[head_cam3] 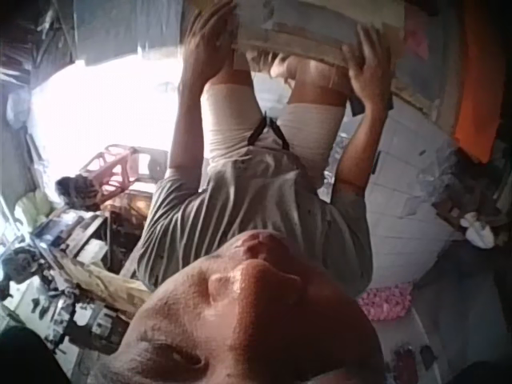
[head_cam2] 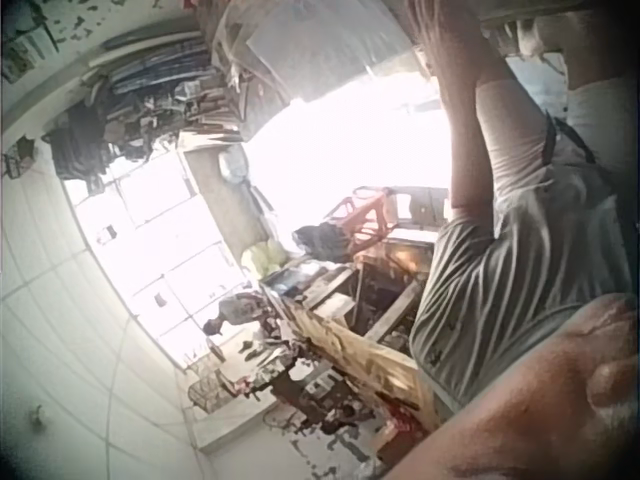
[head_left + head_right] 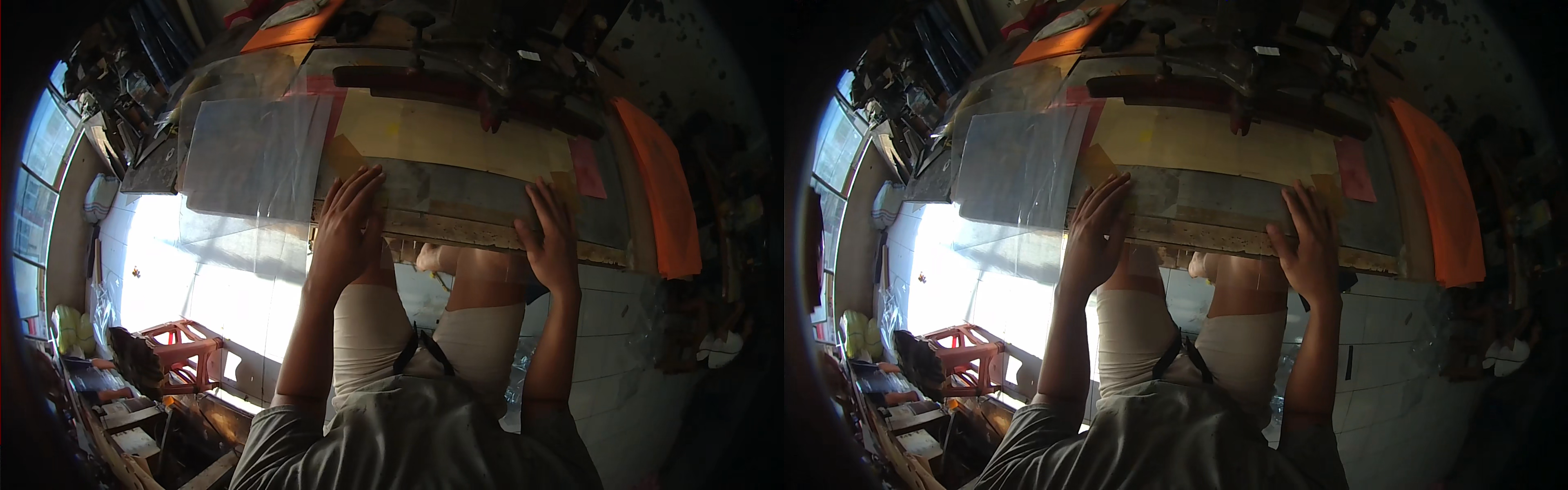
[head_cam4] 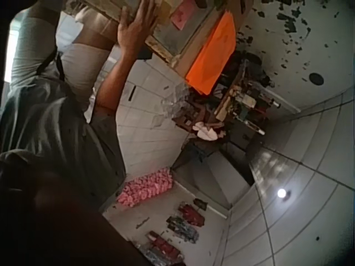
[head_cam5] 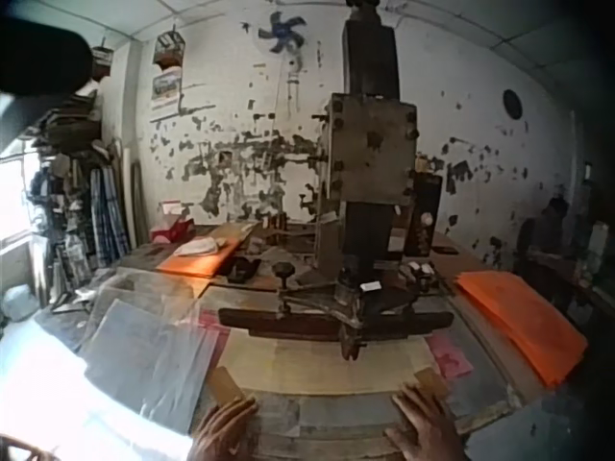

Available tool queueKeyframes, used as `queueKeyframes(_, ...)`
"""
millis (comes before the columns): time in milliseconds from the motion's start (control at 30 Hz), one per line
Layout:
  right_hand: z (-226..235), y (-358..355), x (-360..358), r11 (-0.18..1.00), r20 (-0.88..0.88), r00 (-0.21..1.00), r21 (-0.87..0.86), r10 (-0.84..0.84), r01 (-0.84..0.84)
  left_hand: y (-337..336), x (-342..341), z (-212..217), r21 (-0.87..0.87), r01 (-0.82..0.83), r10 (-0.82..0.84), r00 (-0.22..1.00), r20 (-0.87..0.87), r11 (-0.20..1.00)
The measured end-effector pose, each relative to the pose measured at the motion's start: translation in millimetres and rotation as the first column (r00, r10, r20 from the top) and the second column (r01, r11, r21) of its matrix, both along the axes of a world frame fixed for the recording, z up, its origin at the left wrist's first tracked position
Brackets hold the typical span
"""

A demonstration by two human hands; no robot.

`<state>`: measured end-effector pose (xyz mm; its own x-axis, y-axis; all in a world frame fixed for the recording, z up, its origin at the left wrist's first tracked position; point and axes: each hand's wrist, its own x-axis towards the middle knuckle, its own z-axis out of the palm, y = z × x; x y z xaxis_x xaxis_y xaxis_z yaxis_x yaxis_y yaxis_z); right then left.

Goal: The person places small yellow squares of tape onto a sheet of material at marked positions and then covers the sheet with a clear plastic film.

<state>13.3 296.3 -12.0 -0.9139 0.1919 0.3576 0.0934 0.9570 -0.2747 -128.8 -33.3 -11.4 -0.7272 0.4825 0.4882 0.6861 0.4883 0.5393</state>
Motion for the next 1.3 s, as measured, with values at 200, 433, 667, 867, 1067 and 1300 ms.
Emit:
queueKeyframes(200,-0.3,0.9,0.2,0.999,-0.019,1.0,-0.031,0.022,-0.023,-0.1,-3.4,-7.3,-0.083,0.022,-0.027,0.998,-0.055,0.996)
queueKeyframes(433,-0.3,-1.3,-0.4,1.0,-0.01,1.0,-0.01,0.002,-0.002,-0.4,-6.1,-9.8,-0.106,0.031,-0.038,0.997,-0.065,0.994)
queueKeyframes(667,-0.4,-1.6,-1.1,1.0,-0.013,1.0,0.014,0.008,-0.008,-2.4,-6.4,-7.9,-0.108,0.04,-0.048,0.996,-0.07,0.993)
queueKeyframes(867,-2.5,-1.7,-0.8,1.0,-0.017,1.0,0.012,-0.003,0.004,-1.3,-4.6,-5.6,-0.103,0.037,-0.044,0.997,-0.063,0.994)
queueKeyframes(1067,-2.9,-0.7,-1.4,1.0,-0.019,1.0,0.003,0.0,0.0,-1.0,-6.7,-11.7,-0.112,0.035,-0.046,0.994,-0.101,0.993)
queueKeyframes(1300,-1.2,0.2,0.0,1.0,-0.037,0.999,-0.004,0.006,-0.006,1.6,-3.7,-8.4,-0.098,0.026,-0.039,0.991,-0.13,0.995)
